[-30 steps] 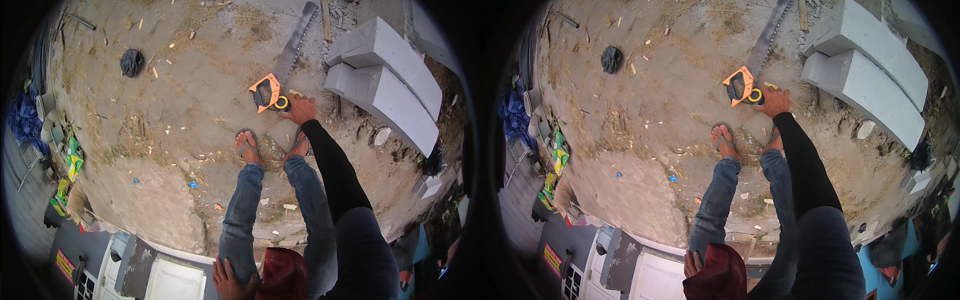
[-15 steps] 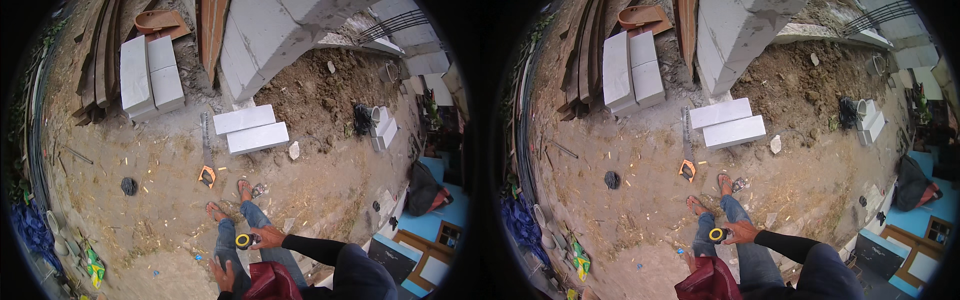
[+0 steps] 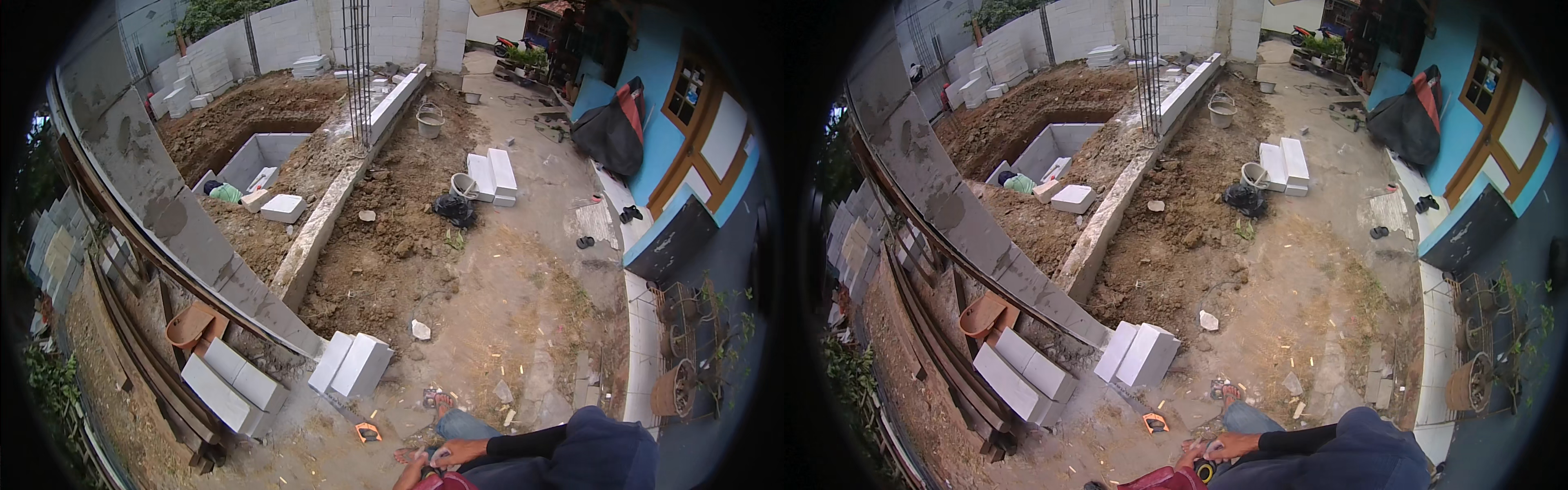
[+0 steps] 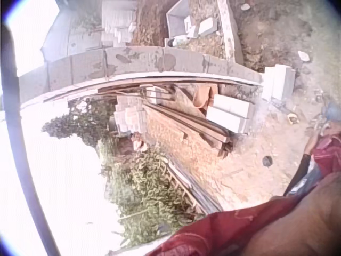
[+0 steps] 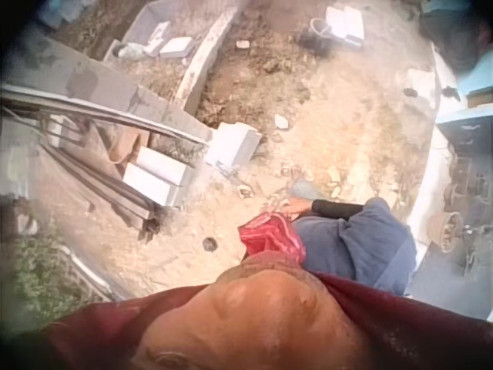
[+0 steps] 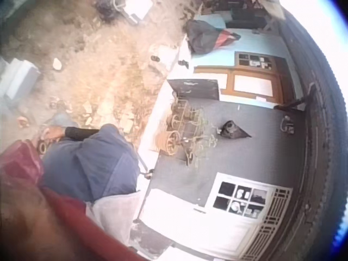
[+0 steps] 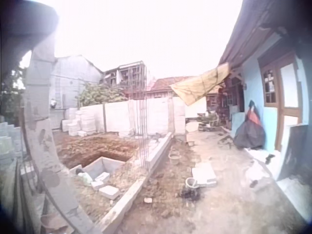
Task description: The person measures a stack of white bricks using a tape measure and marks one with a pencil before sawing it by hand.
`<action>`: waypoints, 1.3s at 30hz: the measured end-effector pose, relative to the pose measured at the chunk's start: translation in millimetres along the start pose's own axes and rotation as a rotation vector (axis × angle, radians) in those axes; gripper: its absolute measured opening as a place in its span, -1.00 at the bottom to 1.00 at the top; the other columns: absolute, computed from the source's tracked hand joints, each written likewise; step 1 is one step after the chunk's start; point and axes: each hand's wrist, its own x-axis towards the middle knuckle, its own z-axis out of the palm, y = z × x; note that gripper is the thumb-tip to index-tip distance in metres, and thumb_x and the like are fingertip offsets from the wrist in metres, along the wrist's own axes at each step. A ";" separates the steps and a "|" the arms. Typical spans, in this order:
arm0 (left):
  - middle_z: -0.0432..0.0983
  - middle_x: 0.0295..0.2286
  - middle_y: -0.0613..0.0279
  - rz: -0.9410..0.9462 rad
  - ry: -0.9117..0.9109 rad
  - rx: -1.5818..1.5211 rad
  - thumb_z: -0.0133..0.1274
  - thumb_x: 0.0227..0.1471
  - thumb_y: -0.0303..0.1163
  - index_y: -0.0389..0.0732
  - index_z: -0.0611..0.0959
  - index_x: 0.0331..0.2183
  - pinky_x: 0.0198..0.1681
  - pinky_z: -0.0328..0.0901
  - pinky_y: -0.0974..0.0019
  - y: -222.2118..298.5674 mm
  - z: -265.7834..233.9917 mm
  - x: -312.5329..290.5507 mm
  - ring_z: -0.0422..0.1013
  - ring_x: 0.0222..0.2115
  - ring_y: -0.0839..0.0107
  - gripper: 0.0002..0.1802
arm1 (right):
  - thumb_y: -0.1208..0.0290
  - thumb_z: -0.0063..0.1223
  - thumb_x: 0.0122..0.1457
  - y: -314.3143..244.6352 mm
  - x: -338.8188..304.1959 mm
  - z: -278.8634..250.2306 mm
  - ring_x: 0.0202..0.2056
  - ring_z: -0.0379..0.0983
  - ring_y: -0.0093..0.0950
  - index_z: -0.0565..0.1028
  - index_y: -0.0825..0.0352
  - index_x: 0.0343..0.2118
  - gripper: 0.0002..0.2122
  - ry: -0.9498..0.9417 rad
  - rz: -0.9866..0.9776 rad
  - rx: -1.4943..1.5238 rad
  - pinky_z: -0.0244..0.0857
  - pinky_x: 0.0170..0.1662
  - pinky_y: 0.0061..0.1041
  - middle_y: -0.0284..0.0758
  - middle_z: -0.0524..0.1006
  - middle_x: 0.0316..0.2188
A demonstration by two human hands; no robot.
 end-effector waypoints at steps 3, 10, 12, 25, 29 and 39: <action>0.26 0.07 -0.24 0.015 -0.037 0.090 0.05 0.02 -0.02 -0.33 -0.01 0.27 0.17 0.10 0.11 25.9 -8.1 4.1 0.24 0.09 -0.05 -0.02 | -0.05 0.08 0.13 -31.0 -11.2 -14.7 -0.43 0.45 -0.66 0.58 0.23 -0.16 -0.58 0.075 0.110 0.167 0.26 -0.44 -0.67 -0.42 0.57 -0.39; 0.31 0.03 -0.21 0.036 0.001 0.272 0.03 0.03 -0.05 -0.32 -0.06 0.28 0.15 0.15 0.13 23.2 12.3 71.5 0.30 0.04 -0.02 -0.01 | 0.07 0.23 0.07 -4.1 -20.7 -96.6 -0.37 0.51 -0.59 0.57 0.31 -0.17 -0.60 -0.091 0.172 0.419 0.33 -0.41 -0.67 -0.37 0.59 -0.32; 0.35 -0.01 -0.24 0.094 0.036 0.506 -0.02 0.06 -0.09 -0.37 -0.11 0.27 0.13 0.16 0.14 61.2 26.5 88.0 0.32 0.02 -0.06 -0.02 | 0.15 0.25 0.06 -1.5 -33.9 -129.8 -0.39 0.48 -0.59 0.56 0.32 -0.20 -0.64 -0.174 0.148 0.514 0.34 -0.44 -0.67 -0.40 0.57 -0.35; 0.51 -0.20 -0.27 0.049 -0.115 0.919 0.00 0.06 0.22 -0.30 0.41 0.08 -0.09 0.31 0.08 300.8 109.9 219.2 0.43 -0.12 -0.15 -0.18 | 0.30 0.06 0.11 77.0 -287.0 -419.5 -0.21 0.49 -0.38 0.50 0.25 -0.33 -0.85 0.883 -0.682 1.408 0.39 -0.12 -0.28 -0.33 0.55 -0.32; 0.58 -0.34 -0.13 0.020 -0.205 0.951 -0.01 0.06 0.22 -0.17 0.65 -0.14 -0.18 0.34 0.11 284.6 86.6 267.4 0.50 -0.25 0.01 -0.36 | -0.05 0.09 0.07 212.4 -414.1 -515.6 -0.08 0.42 -0.36 0.45 0.25 -0.18 -0.56 1.296 -0.665 1.376 0.32 -0.04 -0.19 -0.21 0.49 -0.10; 0.62 -0.30 0.06 -0.066 -0.197 0.852 -0.03 0.06 0.06 -0.08 0.73 -0.27 -0.09 0.34 0.18 341.7 119.9 491.9 0.51 -0.20 0.13 -0.54 | 0.31 0.09 0.14 336.5 -347.5 -403.7 -0.39 0.51 -0.32 0.41 0.57 -0.24 -0.66 1.478 0.598 1.198 0.39 -0.36 -0.32 -0.15 0.54 -0.40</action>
